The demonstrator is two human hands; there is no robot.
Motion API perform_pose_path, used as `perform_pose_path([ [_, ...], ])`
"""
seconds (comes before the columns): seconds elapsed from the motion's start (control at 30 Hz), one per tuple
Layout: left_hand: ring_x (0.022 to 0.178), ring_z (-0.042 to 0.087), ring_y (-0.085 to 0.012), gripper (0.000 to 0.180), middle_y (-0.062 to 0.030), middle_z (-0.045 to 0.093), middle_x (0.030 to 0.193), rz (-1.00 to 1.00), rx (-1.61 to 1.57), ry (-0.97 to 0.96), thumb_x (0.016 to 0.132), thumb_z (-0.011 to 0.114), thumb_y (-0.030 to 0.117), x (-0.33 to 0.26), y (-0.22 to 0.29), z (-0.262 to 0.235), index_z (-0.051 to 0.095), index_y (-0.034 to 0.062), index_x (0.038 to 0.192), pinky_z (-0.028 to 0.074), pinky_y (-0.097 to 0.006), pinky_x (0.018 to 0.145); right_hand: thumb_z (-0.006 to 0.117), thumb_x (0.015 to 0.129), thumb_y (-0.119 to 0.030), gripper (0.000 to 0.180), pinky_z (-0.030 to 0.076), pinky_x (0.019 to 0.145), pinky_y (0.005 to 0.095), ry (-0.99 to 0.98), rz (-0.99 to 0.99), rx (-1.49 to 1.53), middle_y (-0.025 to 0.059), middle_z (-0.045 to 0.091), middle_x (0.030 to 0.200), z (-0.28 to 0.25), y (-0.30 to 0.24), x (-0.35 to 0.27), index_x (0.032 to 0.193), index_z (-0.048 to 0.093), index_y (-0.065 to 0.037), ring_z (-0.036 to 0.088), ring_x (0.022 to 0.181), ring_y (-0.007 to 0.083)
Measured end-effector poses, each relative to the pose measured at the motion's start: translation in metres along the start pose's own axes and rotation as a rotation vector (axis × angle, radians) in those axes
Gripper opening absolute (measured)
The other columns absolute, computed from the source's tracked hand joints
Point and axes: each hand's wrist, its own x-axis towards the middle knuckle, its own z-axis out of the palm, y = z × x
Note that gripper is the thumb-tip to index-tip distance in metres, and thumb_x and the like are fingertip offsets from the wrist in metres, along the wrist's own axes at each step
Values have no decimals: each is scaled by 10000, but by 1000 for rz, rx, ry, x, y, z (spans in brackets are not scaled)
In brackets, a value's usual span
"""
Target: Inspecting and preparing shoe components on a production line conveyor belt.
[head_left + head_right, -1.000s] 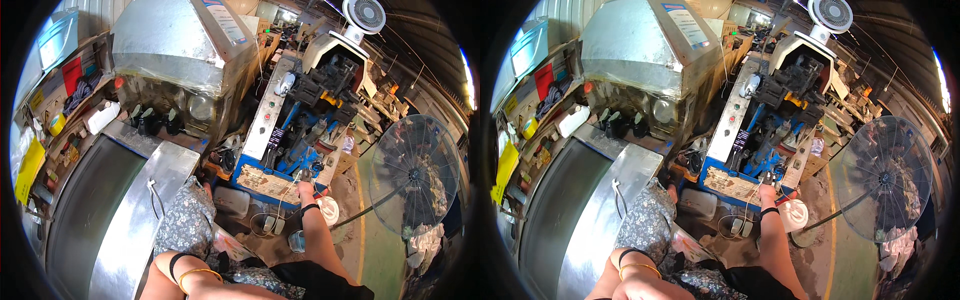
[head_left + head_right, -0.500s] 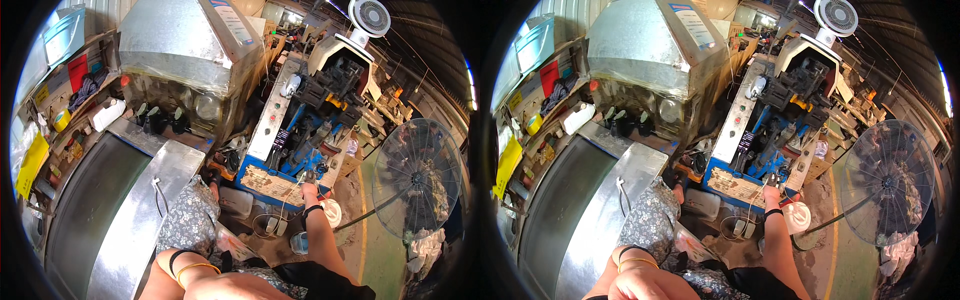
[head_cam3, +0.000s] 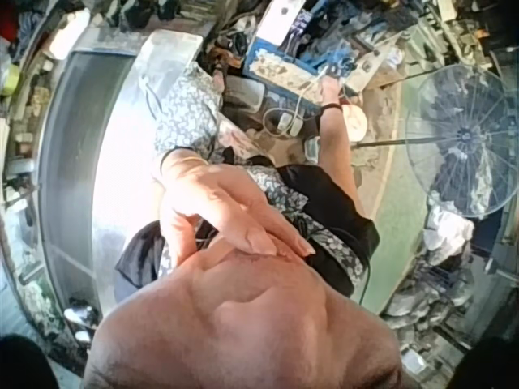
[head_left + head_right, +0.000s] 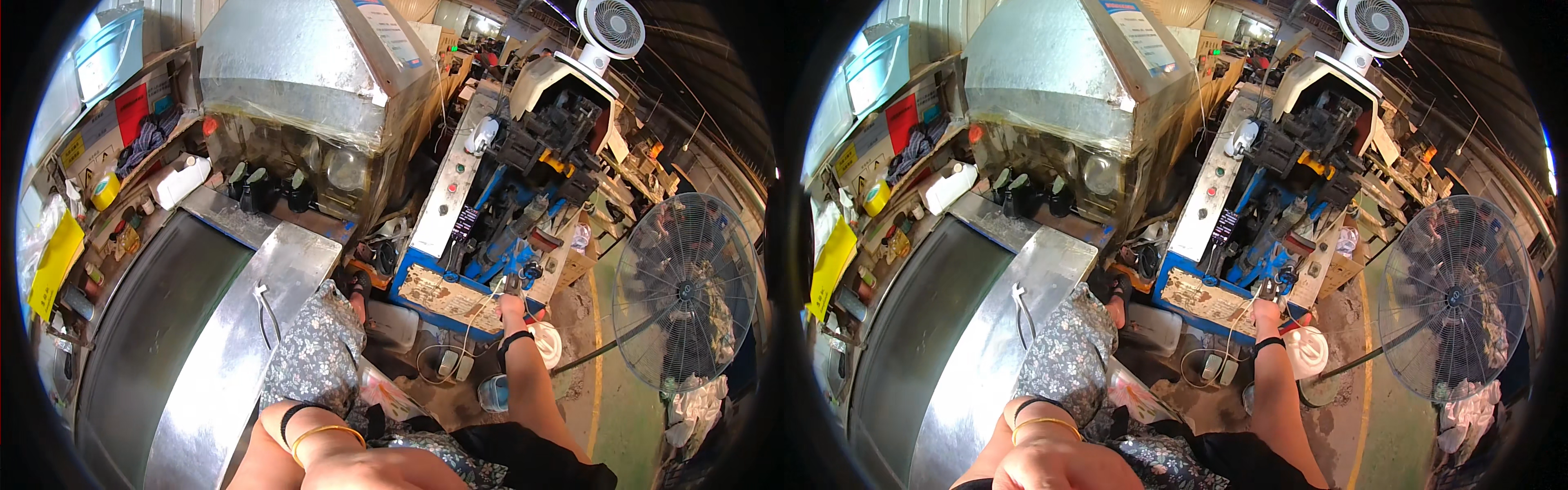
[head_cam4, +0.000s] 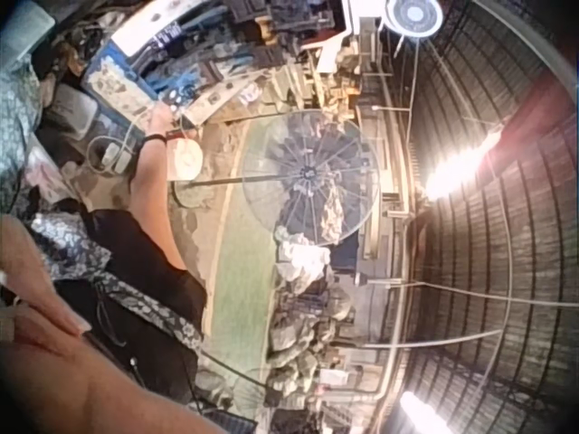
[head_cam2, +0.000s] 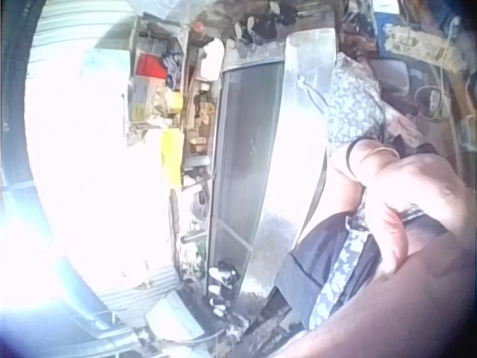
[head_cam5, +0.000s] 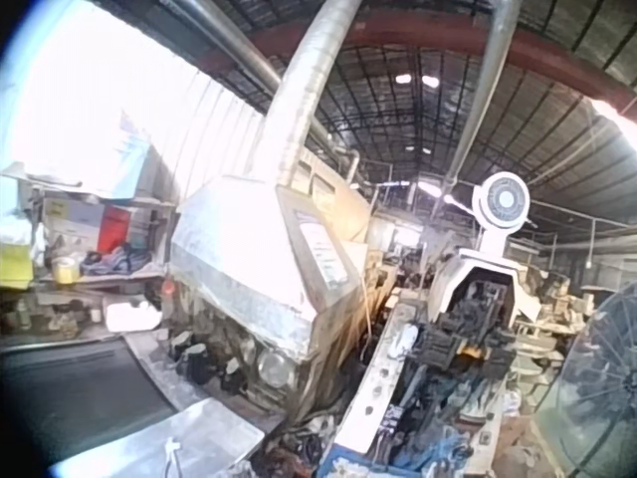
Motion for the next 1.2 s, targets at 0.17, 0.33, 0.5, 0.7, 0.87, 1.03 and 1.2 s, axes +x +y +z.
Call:
perform_pose_path([
  [0.17, 1099, 554, -568, 705, -426, 557, 1122, -106, -24, -17, 932, 576, 465, 2, 3, -7, 452, -102, 1332, 551, -555, 813, 525, 871, -253, 329, 499, 637, 380, 10, 53, -22, 147, 670, 673, -2, -5, -5, 791, 669, 32, 656, 632, 278],
  [0.33, 1120, 546, -561, 711, -421, 552, 1150, 69, -8, -58, 930, 579, 468, -3, -4, -6, 444, -83, 1359, 547, -544, 830, 552, 866, -220, 273, 507, 595, 353, -17, 37, -50, 144, 673, 699, -6, -11, -11, 852, 656, 33, 655, 599, 242],
  [0.5, 1137, 539, -555, 726, -416, 544, 1178, -45, -54, -26, 925, 587, 474, -12, -1, -6, 434, -74, 1377, 547, -530, 839, 589, 853, -212, 247, 530, 582, 330, -56, 11, -62, 122, 686, 711, -7, -9, -11, 896, 657, 21, 670, 589, 214],
  [0.7, 1133, 546, -550, 708, -404, 550, 1176, -67, -28, -55, 923, 593, 471, -11, -4, -8, 460, -81, 1346, 544, -535, 843, 514, 891, -227, 310, 445, 554, 383, -35, 33, -29, 137, 627, 632, -3, -6, -5, 751, 630, 24, 606, 569, 266],
  [0.87, 1124, 555, -546, 709, -373, 559, 1187, 13, 9, -29, 914, 613, 468, -18, -7, -8, 450, -73, 1342, 539, -535, 853, 558, 858, -176, 236, 527, 540, 315, -23, 75, -23, 119, 691, 695, -4, -7, -3, 891, 660, 34, 669, 570, 203],
  [1.03, 1133, 558, -531, 719, -360, 567, 1189, -20, -9, -69, 903, 639, 459, -17, -2, -11, 415, -50, 1359, 546, -519, 841, 536, 880, -222, 277, 481, 546, 353, -28, 38, -42, 120, 659, 663, -6, -6, -7, 838, 653, 25, 636, 565, 222],
  [1.2, 1141, 557, -525, 717, -360, 568, 1190, -171, -19, -67, 902, 645, 449, -11, 13, -12, 399, -30, 1375, 547, -514, 839, 555, 842, -176, 243, 506, 538, 349, -42, 0, -50, 128, 679, 679, -4, -5, -2, 846, 655, 46, 652, 551, 222],
])
